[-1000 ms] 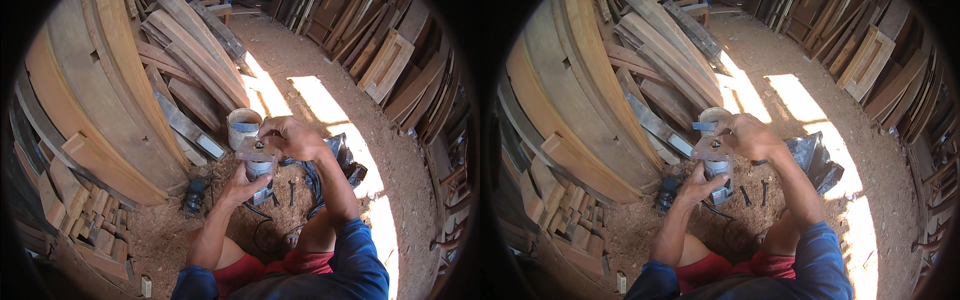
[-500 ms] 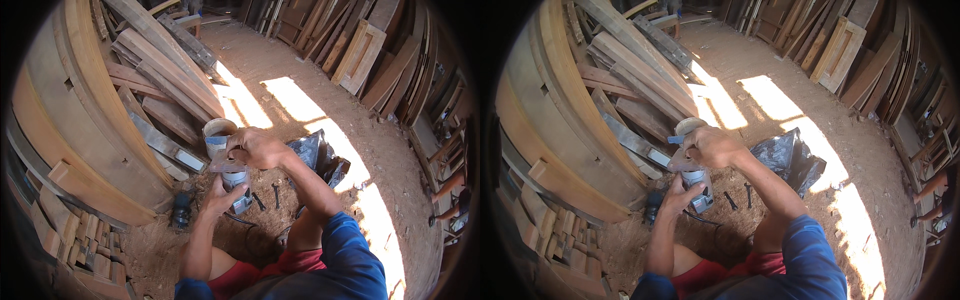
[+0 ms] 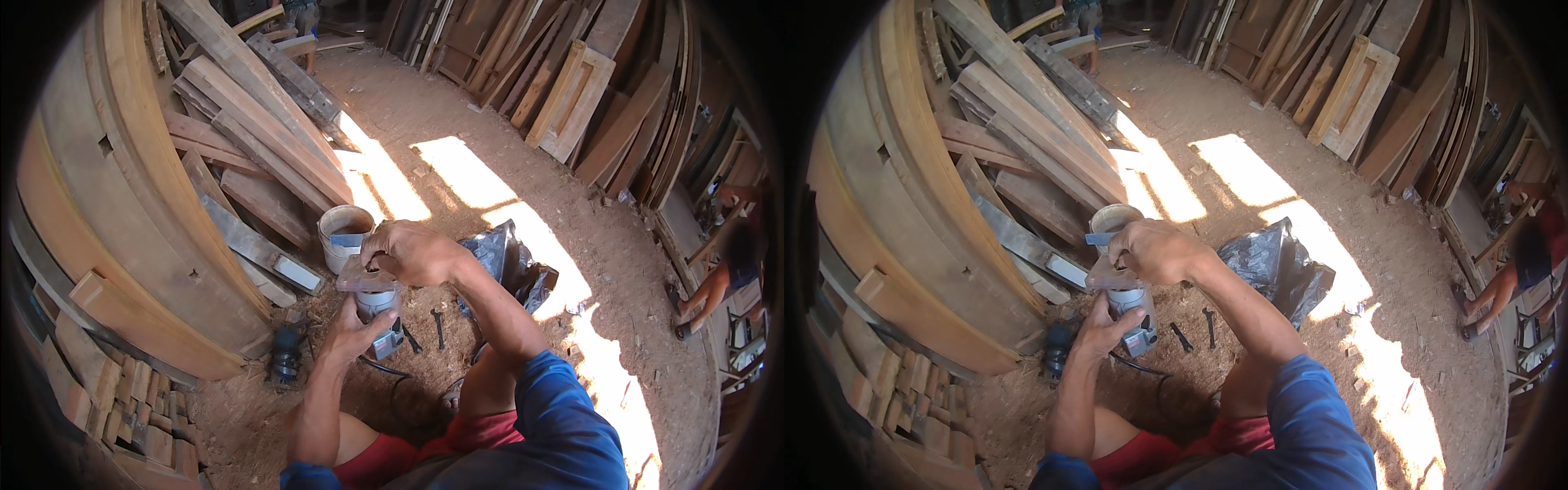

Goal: The person removes a metal motor unit from its plastic housing using a wrench, then reinserts the motor back into the housing and secures it by hand.

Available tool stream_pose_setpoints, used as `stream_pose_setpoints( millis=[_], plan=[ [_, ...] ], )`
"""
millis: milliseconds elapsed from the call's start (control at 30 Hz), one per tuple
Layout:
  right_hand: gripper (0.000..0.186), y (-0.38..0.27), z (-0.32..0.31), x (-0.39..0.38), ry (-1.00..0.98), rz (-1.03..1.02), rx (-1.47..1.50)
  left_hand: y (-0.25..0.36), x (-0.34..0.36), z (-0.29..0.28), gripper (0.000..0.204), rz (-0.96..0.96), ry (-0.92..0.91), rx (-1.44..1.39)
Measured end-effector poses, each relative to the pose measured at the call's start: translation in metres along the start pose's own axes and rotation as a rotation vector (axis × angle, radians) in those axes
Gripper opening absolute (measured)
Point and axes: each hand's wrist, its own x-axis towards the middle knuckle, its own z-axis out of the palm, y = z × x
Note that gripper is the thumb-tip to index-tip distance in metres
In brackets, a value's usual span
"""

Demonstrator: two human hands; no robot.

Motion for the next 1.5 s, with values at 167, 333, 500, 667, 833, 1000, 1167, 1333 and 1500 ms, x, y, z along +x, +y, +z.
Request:
stream_pose_setpoints(
  millis=[167,333,500,667,833,1000,1167,1333,1500],
  plan=[
    [0.022,-0.005,-0.001,0.0,-0.058,0.004,-0.001,-0.001,-0.003,0.003,0.08,0.055,-0.017,-0.008],
    [0.017,0.004,-0.004,-0.008,0.106,-0.043,0.093,0.003,0.0,0.001,0.082,0.053,-0.081,0.041],
    [0.015,-0.013,-0.006,-0.007,0.105,0.064,-0.071,0.013,-0.005,-0.002,0.082,0.07,-0.048,-0.009],
    [0.024,-0.005,-0.004,-0.022,0.283,-0.003,0.126,0.015,-0.008,-0.002,0.076,0.075,-0.029,-0.057],
    [0.062,0.01,0.011,-0.068,0.203,0.148,0.19,0.018,-0.012,-0.006,0.066,0.138,0.048,-0.216],
    [0.107,0.036,0.096,-0.067,0.016,0.066,0.706,0.014,-0.008,-0.01,0.065,0.172,0.04,-0.35],
    [0.093,0.015,0.108,-0.052,0.081,0.024,0.688,0.023,-0.018,-0.009,0.066,0.252,0.117,-0.308],
    [0.079,-0.003,0.105,-0.056,0.132,0.041,0.598,0.028,-0.011,-0.019,0.059,0.362,0.148,-0.311],
    [0.077,-0.018,0.11,-0.058,0.15,0.13,0.638,0.025,-0.006,-0.01,0.041,0.373,0.329,-0.356]
  ],
)
